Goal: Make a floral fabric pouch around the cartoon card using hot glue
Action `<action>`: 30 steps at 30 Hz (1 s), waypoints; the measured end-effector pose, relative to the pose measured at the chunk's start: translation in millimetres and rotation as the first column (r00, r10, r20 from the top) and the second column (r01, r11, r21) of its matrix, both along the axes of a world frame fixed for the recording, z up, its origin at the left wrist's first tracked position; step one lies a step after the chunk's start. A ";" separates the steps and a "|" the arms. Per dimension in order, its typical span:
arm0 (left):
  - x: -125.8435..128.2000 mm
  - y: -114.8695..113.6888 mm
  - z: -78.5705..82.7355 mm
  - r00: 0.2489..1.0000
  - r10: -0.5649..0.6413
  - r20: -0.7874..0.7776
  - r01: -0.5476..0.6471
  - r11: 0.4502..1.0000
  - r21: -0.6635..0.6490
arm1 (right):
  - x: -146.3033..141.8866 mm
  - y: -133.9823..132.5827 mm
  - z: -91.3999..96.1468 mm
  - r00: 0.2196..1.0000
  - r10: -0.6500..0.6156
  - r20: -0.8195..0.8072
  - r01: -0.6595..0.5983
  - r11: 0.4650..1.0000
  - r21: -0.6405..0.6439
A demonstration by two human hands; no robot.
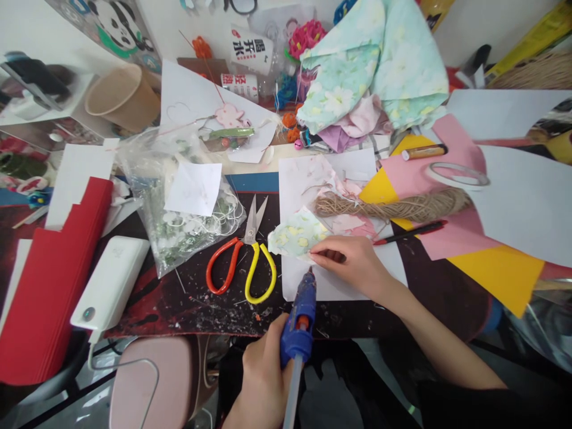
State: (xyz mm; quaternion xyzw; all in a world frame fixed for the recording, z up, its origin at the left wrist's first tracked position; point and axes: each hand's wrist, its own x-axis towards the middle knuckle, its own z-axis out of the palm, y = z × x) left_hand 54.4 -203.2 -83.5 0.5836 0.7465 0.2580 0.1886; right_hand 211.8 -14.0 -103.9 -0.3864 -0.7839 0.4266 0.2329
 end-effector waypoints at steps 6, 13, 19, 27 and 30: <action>2.6 3.4 2.2 0.999 0.044 -0.017 -0.044 0.999 0.010 | 0.9 0.9 -1.4 1.000 0.002 -0.006 -0.002 0.999 -0.033; 0.5 -1.0 -4.9 1.000 0.017 0.015 -0.018 1.000 0.025 | 0.4 4.2 0.8 0.999 0.034 0.023 -0.032 0.998 -0.062; -0.3 -3.8 -8.8 0.999 0.042 0.017 -0.043 0.997 0.063 | 1.7 1.3 2.4 0.999 0.040 0.009 -0.039 0.997 -0.062; -1.2 -1.7 -9.0 0.998 0.028 0.065 -0.033 0.996 0.089 | 10.3 -12.6 12.2 0.995 0.078 0.062 -0.084 0.991 0.101; -4.6 -4.7 -10.8 0.999 0.022 0.046 -0.026 0.996 0.084 | 11.2 -20.3 16.3 0.986 0.068 0.153 -0.101 0.969 0.224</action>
